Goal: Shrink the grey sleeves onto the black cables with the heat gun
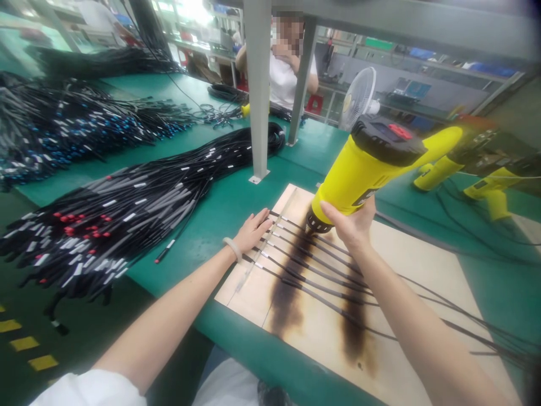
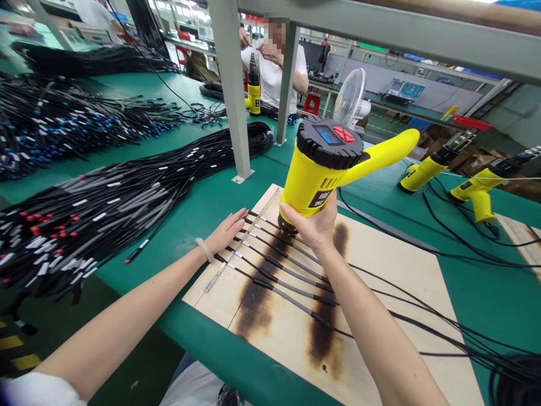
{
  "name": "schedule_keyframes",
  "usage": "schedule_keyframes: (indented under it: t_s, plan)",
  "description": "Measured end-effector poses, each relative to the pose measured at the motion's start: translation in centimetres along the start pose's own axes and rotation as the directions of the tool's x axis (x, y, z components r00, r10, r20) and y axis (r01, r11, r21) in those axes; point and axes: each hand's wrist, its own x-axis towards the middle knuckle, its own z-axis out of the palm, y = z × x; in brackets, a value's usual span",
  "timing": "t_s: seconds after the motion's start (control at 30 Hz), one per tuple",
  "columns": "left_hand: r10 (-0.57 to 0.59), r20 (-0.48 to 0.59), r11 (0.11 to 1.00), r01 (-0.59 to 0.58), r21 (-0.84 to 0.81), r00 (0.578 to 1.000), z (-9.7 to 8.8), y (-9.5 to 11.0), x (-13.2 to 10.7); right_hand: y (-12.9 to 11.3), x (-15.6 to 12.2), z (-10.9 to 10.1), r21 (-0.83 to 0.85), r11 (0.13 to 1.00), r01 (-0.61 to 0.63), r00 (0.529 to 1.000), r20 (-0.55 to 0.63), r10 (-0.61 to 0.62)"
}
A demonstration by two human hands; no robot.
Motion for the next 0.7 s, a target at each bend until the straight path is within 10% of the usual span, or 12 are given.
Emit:
schedule_keyframes:
  t_s: [0.7]
  plan:
    - [-0.004,-0.020,1.000,0.005,0.026,1.000,-0.1,0.4,0.1,-0.4,-1.5,-2.5,-0.001,0.999,-0.050,0.998,-0.043,0.050]
